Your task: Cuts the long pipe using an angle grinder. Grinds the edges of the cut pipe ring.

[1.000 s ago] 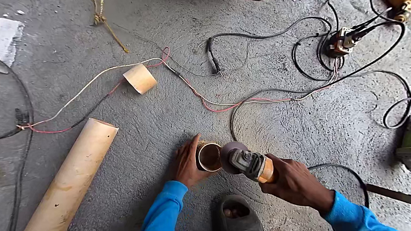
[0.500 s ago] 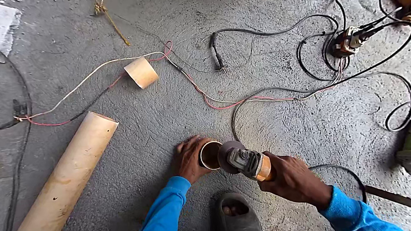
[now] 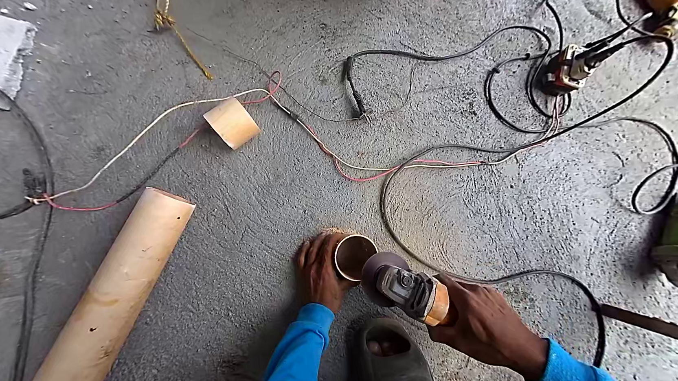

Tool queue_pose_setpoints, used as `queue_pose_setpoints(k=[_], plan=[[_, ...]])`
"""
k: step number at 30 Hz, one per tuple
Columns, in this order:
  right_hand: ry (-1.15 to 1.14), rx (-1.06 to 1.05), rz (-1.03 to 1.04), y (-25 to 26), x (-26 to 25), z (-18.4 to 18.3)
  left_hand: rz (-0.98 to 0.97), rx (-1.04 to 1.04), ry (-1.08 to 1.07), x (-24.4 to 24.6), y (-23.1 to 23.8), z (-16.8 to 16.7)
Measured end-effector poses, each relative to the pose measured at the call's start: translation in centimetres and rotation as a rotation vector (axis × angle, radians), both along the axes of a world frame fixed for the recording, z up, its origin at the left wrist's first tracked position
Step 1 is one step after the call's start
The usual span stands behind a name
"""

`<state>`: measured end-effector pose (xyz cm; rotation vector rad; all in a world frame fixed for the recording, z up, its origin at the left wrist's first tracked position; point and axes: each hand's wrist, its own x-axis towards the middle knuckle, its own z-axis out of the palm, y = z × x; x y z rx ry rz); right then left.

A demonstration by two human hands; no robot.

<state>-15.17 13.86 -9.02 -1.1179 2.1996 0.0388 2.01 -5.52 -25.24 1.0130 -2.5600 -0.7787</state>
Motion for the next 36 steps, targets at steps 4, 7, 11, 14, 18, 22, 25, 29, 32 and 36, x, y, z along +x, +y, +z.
queue_pose_setpoints(k=[4, 7, 11, 14, 18, 22, 25, 29, 32, 36], plan=[[-0.011, -0.048, -0.001, 0.7, -0.3, 0.3, 0.084, -0.061, 0.023, -0.1, 0.9, 0.1], [0.005, -0.071, -0.038, 0.0, -1.5, 0.7, 0.027, -0.032, -0.014, 0.2, 0.2, 0.8], [0.013, -0.034, -0.029, -2.4, -4.1, 0.9, -0.107, -0.015, -0.031, 0.4, -1.9, 0.9], [0.028, -0.066, 0.035, -4.2, -5.4, 0.7, -0.161, 0.027, -0.05, 0.1, -2.6, 1.1], [0.03, -0.025, 0.121, -6.7, -6.3, 1.0, -0.15, 0.049, -0.023, -0.1, -2.5, 0.9], [0.036, 0.017, 0.184, -8.0, -6.9, 1.2, -0.154, 0.029, -0.012, 0.2, -2.4, 0.6], [0.055, 0.007, 0.198, -7.8, -7.2, 1.0, -0.156, 0.041, -0.029, 0.1, -2.4, 0.4], [0.046, 0.05, 0.183, -6.8, -7.1, 1.1, -0.151, 0.056, -0.022, 0.1, -2.3, 0.6], [0.017, 0.06, 0.149, -5.5, -6.6, 0.9, -0.151, 0.05, -0.028, 0.1, -2.2, 0.5], [-0.022, 0.087, 0.087, -3.9, -5.3, 0.9, -0.136, 0.027, -0.011, 0.1, -2.0, 0.4]])
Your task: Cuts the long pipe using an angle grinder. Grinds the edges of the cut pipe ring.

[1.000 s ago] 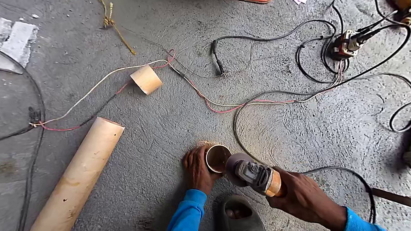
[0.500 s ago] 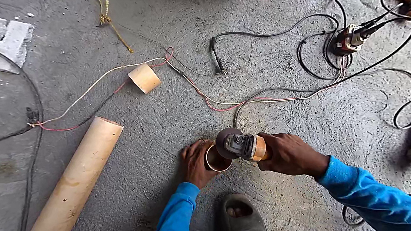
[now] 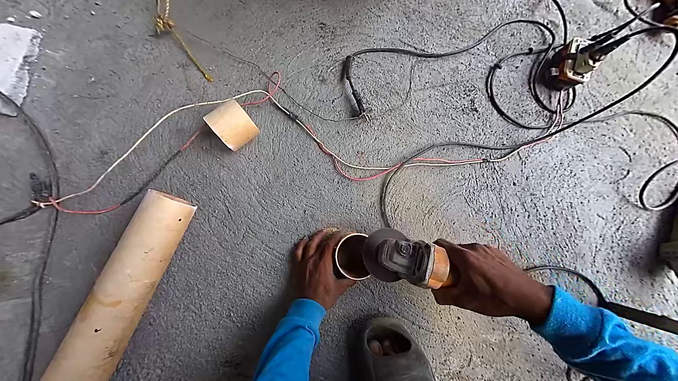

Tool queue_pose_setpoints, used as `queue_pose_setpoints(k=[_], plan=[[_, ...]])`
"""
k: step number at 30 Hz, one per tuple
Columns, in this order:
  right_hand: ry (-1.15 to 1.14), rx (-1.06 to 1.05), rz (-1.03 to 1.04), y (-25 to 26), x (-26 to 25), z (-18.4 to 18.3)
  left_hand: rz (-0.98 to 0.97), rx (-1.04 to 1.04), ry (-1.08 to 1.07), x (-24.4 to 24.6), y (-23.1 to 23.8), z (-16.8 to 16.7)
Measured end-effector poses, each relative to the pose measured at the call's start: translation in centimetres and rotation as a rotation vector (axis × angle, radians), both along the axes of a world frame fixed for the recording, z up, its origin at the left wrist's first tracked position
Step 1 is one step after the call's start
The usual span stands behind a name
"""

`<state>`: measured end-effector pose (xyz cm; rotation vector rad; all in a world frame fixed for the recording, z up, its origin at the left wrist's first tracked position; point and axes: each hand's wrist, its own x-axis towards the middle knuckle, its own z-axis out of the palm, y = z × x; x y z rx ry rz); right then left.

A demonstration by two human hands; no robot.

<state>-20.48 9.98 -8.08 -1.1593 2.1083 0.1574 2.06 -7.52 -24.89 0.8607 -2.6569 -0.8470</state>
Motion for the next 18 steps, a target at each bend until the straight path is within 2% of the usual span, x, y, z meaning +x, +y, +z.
queue_pose_setpoints(k=[9, 11, 15, 18], plan=[[-0.04, -0.033, -0.14, 4.0, 3.8, -0.2, 0.089, 0.011, 0.011, -0.5, 1.0, 0.3], [-0.047, -0.182, -0.245, 5.9, 4.4, -0.8, 0.187, 0.094, 0.035, -1.0, 1.1, 1.5], [-0.09, -0.334, -0.624, 9.1, 5.6, 0.3, 0.406, 0.492, 0.159, -1.6, 0.4, 4.8], [-0.111, -0.375, -0.785, 10.2, 6.0, 1.4, 0.424, 0.546, 0.247, -1.2, -0.5, 5.5]])
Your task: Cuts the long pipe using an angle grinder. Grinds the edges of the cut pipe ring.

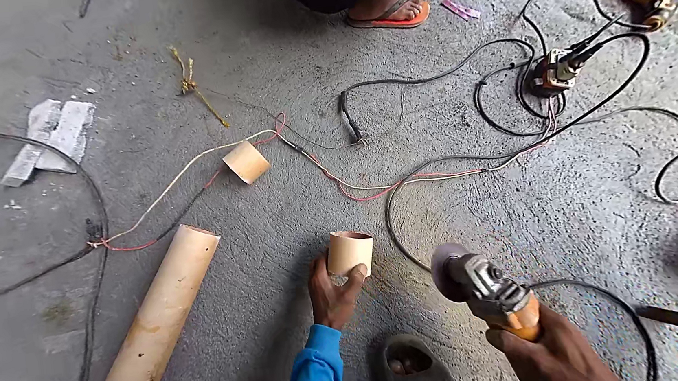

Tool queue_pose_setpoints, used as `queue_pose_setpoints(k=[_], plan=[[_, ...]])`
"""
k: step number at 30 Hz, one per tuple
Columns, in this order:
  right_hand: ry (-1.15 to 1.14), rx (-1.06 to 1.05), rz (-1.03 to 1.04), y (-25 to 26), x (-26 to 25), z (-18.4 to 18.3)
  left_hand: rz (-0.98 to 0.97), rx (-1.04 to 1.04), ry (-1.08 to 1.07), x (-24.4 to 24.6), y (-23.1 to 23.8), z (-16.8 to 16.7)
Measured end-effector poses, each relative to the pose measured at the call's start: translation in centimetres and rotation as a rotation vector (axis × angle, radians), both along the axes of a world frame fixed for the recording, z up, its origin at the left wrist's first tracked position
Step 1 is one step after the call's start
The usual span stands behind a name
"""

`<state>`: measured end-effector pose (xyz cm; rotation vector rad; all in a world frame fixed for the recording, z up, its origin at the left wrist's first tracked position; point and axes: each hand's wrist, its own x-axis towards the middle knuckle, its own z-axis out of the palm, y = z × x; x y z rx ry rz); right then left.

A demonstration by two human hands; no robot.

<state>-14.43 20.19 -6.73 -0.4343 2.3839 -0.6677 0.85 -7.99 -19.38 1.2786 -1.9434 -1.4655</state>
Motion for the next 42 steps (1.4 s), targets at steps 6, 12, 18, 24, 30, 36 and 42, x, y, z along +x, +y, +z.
queue_pose_setpoints(k=[6, 12, 18, 24, 30, 36, 42], plan=[[-0.014, -0.019, -0.024, 0.9, 0.3, -0.7, 0.058, 0.027, 0.136, 0.3, -0.1, -0.1], [-0.031, -0.008, -0.01, 0.4, 0.9, -1.0, 0.078, 0.036, 0.104, 0.2, 0.6, 0.3], [-0.019, -0.025, -0.01, 0.6, 0.9, -1.9, 0.069, -0.18, 0.06, 0.4, 0.4, 0.3], [-0.021, -0.025, -0.028, 0.5, 0.8, -1.8, 0.218, 0.422, 0.51, 0.2, 0.6, 0.2], [-0.032, 0.001, -0.024, -0.4, 0.5, -1.4, 0.202, 0.501, 0.537, -0.3, -0.1, -0.5], [0.048, 0.023, 0.08, -2.1, 0.7, -1.5, -0.151, -0.326, -0.085, 1.0, 1.2, -4.1], [0.062, 0.112, 0.232, -4.4, 2.9, -1.4, -0.128, -0.572, -0.207, 3.2, 2.1, -6.9]])
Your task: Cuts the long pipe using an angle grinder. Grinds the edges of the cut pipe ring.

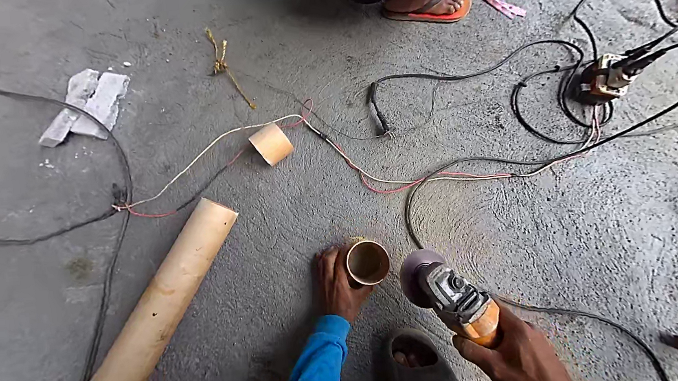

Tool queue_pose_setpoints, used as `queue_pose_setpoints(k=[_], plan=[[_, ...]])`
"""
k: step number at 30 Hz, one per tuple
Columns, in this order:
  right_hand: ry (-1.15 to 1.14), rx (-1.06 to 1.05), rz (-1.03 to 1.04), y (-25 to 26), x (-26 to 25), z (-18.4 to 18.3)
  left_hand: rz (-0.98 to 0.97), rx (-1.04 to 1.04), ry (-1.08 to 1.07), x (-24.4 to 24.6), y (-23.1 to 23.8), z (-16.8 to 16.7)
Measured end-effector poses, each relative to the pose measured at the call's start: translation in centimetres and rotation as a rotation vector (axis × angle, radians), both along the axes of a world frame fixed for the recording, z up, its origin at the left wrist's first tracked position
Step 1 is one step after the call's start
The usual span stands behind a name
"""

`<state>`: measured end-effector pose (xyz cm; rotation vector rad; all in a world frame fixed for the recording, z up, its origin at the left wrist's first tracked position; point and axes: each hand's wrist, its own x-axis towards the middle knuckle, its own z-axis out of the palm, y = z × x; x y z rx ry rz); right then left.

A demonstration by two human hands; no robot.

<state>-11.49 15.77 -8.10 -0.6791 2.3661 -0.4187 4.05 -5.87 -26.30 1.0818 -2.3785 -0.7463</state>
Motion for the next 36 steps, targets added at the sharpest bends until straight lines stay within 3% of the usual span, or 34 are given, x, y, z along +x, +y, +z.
queue_pose_setpoints(k=[10, 25, 36], plan=[[0.184, 0.092, 0.206, -2.8, 3.6, -0.9, -0.093, -0.095, -0.208, 0.1, -1.8, 1.1], [0.175, 0.213, 0.33, -6.1, 4.5, -0.2, -0.082, -0.113, -0.153, 0.1, -1.9, 0.8], [0.129, 0.273, 0.328, -5.6, 3.9, 0.3, -0.076, -0.118, -0.183, 0.0, -1.8, 0.9]])
